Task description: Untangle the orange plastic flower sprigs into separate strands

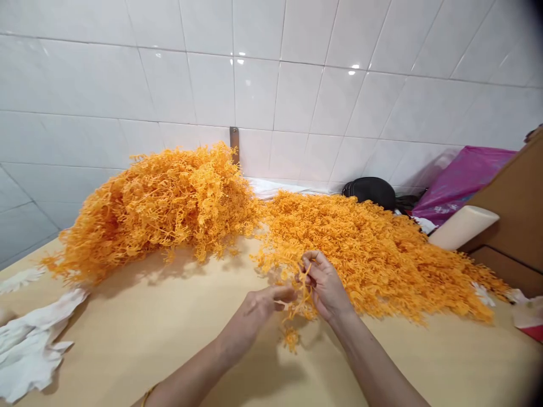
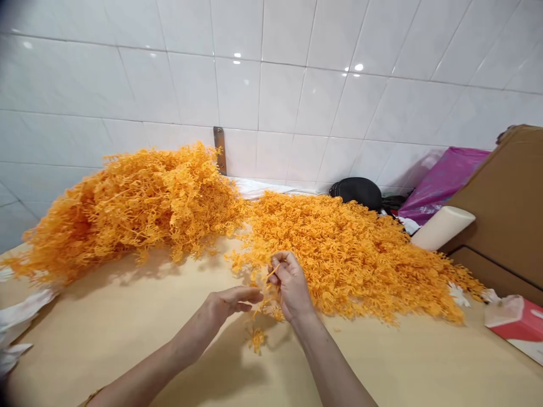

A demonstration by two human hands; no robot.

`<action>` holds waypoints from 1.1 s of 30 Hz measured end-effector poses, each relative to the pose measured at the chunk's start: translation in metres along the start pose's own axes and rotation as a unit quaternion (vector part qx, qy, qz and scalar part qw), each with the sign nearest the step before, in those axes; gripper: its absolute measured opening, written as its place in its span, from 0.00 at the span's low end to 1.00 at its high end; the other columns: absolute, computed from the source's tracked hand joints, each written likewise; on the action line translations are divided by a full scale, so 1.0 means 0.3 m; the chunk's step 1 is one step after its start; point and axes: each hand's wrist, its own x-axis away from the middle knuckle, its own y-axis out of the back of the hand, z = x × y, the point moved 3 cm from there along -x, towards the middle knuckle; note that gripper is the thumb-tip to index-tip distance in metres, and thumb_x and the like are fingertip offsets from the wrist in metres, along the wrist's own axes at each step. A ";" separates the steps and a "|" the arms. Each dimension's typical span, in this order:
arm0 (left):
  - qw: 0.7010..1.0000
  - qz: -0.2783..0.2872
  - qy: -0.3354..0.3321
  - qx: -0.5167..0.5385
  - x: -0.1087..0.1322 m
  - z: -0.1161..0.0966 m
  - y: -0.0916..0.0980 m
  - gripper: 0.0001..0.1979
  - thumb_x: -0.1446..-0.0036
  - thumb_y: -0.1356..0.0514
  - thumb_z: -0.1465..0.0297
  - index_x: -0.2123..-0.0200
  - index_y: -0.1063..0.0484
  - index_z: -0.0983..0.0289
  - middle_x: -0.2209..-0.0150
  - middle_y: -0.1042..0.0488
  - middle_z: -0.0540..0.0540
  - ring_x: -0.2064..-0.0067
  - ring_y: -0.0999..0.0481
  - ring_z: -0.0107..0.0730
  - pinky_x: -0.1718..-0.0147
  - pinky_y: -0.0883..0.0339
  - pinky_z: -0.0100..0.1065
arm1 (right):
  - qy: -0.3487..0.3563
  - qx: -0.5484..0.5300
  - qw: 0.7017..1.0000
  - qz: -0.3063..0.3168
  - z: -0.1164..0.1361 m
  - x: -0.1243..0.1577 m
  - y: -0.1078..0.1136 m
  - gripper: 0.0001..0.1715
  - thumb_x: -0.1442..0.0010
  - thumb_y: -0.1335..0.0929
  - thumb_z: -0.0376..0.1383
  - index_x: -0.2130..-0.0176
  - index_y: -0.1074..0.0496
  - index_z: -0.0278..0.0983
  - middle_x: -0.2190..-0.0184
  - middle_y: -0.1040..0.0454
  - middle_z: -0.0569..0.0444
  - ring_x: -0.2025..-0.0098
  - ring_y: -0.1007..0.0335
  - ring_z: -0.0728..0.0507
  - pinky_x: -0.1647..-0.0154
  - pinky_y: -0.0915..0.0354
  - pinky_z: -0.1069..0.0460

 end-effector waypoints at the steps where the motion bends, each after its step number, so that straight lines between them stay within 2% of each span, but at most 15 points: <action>1: 0.996 -0.003 0.054 0.068 -0.003 0.009 0.001 0.37 0.56 0.56 0.42 0.61 0.26 0.66 0.58 0.28 0.65 0.55 0.32 0.44 0.55 0.43 0.39 | 0.015 0.027 0.999 0.025 0.001 0.013 -0.016 0.11 0.54 0.31 0.38 0.71 0.37 0.38 0.78 0.39 0.62 0.82 0.47 0.55 0.81 0.48 0.58; 3: 0.974 -0.013 0.147 0.173 -0.010 0.025 -0.003 0.40 0.56 0.60 0.41 0.67 0.26 0.68 0.63 0.27 0.65 0.60 0.30 0.41 0.57 0.41 0.38 | 0.036 0.096 0.992 0.078 -0.004 0.038 -0.046 0.09 0.52 0.32 0.38 0.70 0.35 0.37 0.75 0.37 0.60 0.78 0.43 0.54 0.78 0.45 0.57; 6: 0.953 -0.069 0.200 0.219 -0.027 0.047 -0.003 0.23 0.53 0.45 0.53 0.70 0.27 0.69 0.68 0.27 0.60 0.66 0.29 0.33 0.62 0.39 0.33 | 0.059 0.188 0.972 0.128 -0.019 0.061 -0.067 0.07 0.49 0.34 0.37 0.68 0.33 0.37 0.71 0.34 0.56 0.69 0.37 0.49 0.68 0.40 0.54; 8: 0.948 -0.125 0.188 0.226 -0.042 0.064 0.010 0.10 0.53 0.40 0.67 0.70 0.28 0.70 0.70 0.26 0.58 0.69 0.28 0.31 0.64 0.38 0.32 | 0.068 0.197 0.971 0.115 -0.027 0.057 -0.058 0.08 0.49 0.34 0.37 0.66 0.33 0.37 0.69 0.33 0.55 0.66 0.36 0.48 0.64 0.39 0.53; 10: 0.939 -0.177 0.165 0.243 -0.058 0.083 0.034 0.05 0.52 0.42 0.74 0.70 0.28 0.70 0.72 0.26 0.58 0.70 0.28 0.31 0.65 0.36 0.32 | 0.059 0.180 0.978 0.090 -0.035 0.044 -0.042 0.10 0.50 0.34 0.38 0.65 0.34 0.37 0.67 0.34 0.55 0.66 0.36 0.48 0.65 0.38 0.53; 14: 0.932 -0.233 0.126 0.248 -0.090 0.101 0.103 0.09 0.52 0.46 0.81 0.66 0.30 0.71 0.71 0.26 0.59 0.76 0.29 0.26 0.74 0.36 0.28 | 0.048 0.190 0.979 0.059 -0.028 0.034 -0.021 0.12 0.50 0.34 0.39 0.64 0.35 0.37 0.67 0.34 0.54 0.69 0.35 0.48 0.67 0.37 0.51; 16: 0.933 -0.242 0.121 0.239 -0.104 0.099 0.137 0.12 0.54 0.46 0.83 0.65 0.32 0.70 0.69 0.26 0.58 0.80 0.33 0.21 0.81 0.39 0.25 | 0.096 0.268 0.958 0.045 -0.009 0.059 -0.021 0.09 0.47 0.37 0.38 0.64 0.35 0.37 0.68 0.34 0.52 0.68 0.34 0.47 0.66 0.37 0.50; 18: 0.935 -0.245 0.116 0.229 -0.117 0.093 0.164 0.16 0.57 0.47 0.85 0.63 0.33 0.68 0.67 0.27 0.57 0.83 0.37 0.17 0.86 0.46 0.23 | 0.178 0.399 0.896 0.078 0.003 0.107 -0.036 0.08 0.44 0.40 0.36 0.64 0.35 0.37 0.67 0.32 0.50 0.65 0.35 0.45 0.64 0.37 0.49; 19: 0.937 -0.246 0.110 0.222 -0.124 0.089 0.175 0.17 0.57 0.47 0.85 0.62 0.33 0.68 0.66 0.27 0.57 0.84 0.39 0.16 0.88 0.49 0.22 | 0.225 0.471 0.845 0.112 0.000 0.134 -0.045 0.09 0.43 0.40 0.35 0.63 0.34 0.37 0.66 0.32 0.49 0.63 0.35 0.44 0.62 0.38 0.48; 22: 0.945 -0.247 0.093 0.194 -0.147 0.077 0.196 0.17 0.58 0.46 0.84 0.62 0.33 0.67 0.66 0.26 0.56 0.85 0.41 0.15 0.89 0.54 0.22 | 0.340 0.638 0.658 0.208 -0.056 0.188 -0.048 0.12 0.43 0.39 0.36 0.58 0.33 0.38 0.57 0.32 0.48 0.51 0.41 0.39 0.49 0.48 0.42; 24: 0.948 -0.252 0.085 0.176 -0.164 0.073 0.202 0.14 0.57 0.45 0.82 0.64 0.32 0.67 0.68 0.26 0.56 0.85 0.40 0.16 0.88 0.54 0.22 | 0.385 0.703 0.565 0.195 -0.098 0.167 -0.015 0.16 0.43 0.38 0.38 0.54 0.34 0.39 0.53 0.33 0.48 0.46 0.47 0.37 0.45 0.58 0.39; 25: 0.950 -0.252 0.080 0.166 -0.171 0.071 0.204 0.12 0.57 0.44 0.81 0.65 0.31 0.68 0.69 0.27 0.55 0.84 0.40 0.16 0.87 0.54 0.22 | 0.394 0.727 0.536 0.170 -0.112 0.139 0.006 0.17 0.43 0.39 0.38 0.53 0.35 0.40 0.52 0.34 0.49 0.46 0.48 0.37 0.45 0.59 0.38; 28: 0.955 -0.253 0.071 0.137 -0.183 0.069 0.209 0.07 0.58 0.42 0.79 0.70 0.30 0.69 0.76 0.29 0.53 0.84 0.42 0.16 0.86 0.54 0.23 | 0.382 0.786 0.478 0.087 -0.111 0.023 0.061 0.17 0.42 0.40 0.35 0.53 0.34 0.36 0.52 0.33 0.46 0.48 0.46 0.36 0.49 0.53 0.40; 30: 0.955 -0.259 0.074 0.121 -0.180 0.069 0.217 0.05 0.58 0.42 0.79 0.73 0.30 0.69 0.79 0.31 0.51 0.84 0.42 0.17 0.85 0.53 0.24 | 0.362 0.811 0.457 0.056 -0.086 -0.040 0.073 0.15 0.42 0.40 0.33 0.56 0.32 0.35 0.56 0.31 0.45 0.52 0.43 0.36 0.54 0.49 0.42; 33: 0.954 -0.266 0.080 0.112 -0.165 0.071 0.233 0.05 0.58 0.42 0.78 0.73 0.30 0.69 0.79 0.32 0.51 0.83 0.42 0.18 0.83 0.52 0.24 | 0.337 0.813 0.472 0.048 -0.047 -0.078 0.054 0.12 0.42 0.40 0.37 0.64 0.29 0.36 0.63 0.30 0.46 0.57 0.41 0.37 0.60 0.47 0.43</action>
